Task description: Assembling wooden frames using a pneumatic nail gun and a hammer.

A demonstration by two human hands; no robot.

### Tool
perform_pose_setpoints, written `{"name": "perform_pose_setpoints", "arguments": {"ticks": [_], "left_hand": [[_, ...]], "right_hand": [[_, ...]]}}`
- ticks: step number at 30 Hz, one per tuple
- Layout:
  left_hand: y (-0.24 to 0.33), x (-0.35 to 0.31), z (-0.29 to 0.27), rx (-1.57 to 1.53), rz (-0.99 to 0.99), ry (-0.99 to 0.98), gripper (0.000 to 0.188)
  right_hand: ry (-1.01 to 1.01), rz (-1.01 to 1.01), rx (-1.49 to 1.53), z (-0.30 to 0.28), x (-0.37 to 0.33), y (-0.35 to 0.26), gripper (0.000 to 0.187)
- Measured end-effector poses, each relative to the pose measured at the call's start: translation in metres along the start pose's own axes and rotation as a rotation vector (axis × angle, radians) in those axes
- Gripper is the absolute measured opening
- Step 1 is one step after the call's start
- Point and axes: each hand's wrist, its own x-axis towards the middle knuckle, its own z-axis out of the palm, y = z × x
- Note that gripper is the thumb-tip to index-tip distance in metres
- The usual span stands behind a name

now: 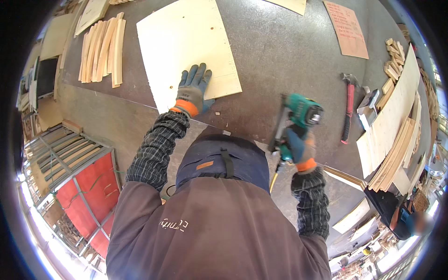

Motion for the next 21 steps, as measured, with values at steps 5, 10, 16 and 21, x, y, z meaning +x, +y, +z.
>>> {"name": "perform_pose_setpoints", "arguments": {"ticks": [5,10,16,21], "left_hand": [[-0.007,-0.004,0.006,-0.132,0.053,0.076,0.092],[-0.013,-0.006,0.015,-0.195,0.067,0.107,0.089],[-0.014,-0.006,0.016,-0.229,0.076,0.12,0.088],[-0.015,-0.005,0.014,-0.105,0.034,0.014,0.09]], "right_hand": [[-0.046,0.072,0.061,0.099,0.028,0.001,0.017],[0.026,0.179,-0.052,0.138,0.043,0.004,0.021],[0.037,0.181,-0.163,0.147,0.04,-0.005,0.021],[0.059,0.131,-0.08,0.15,0.035,-0.001,0.021]]}}
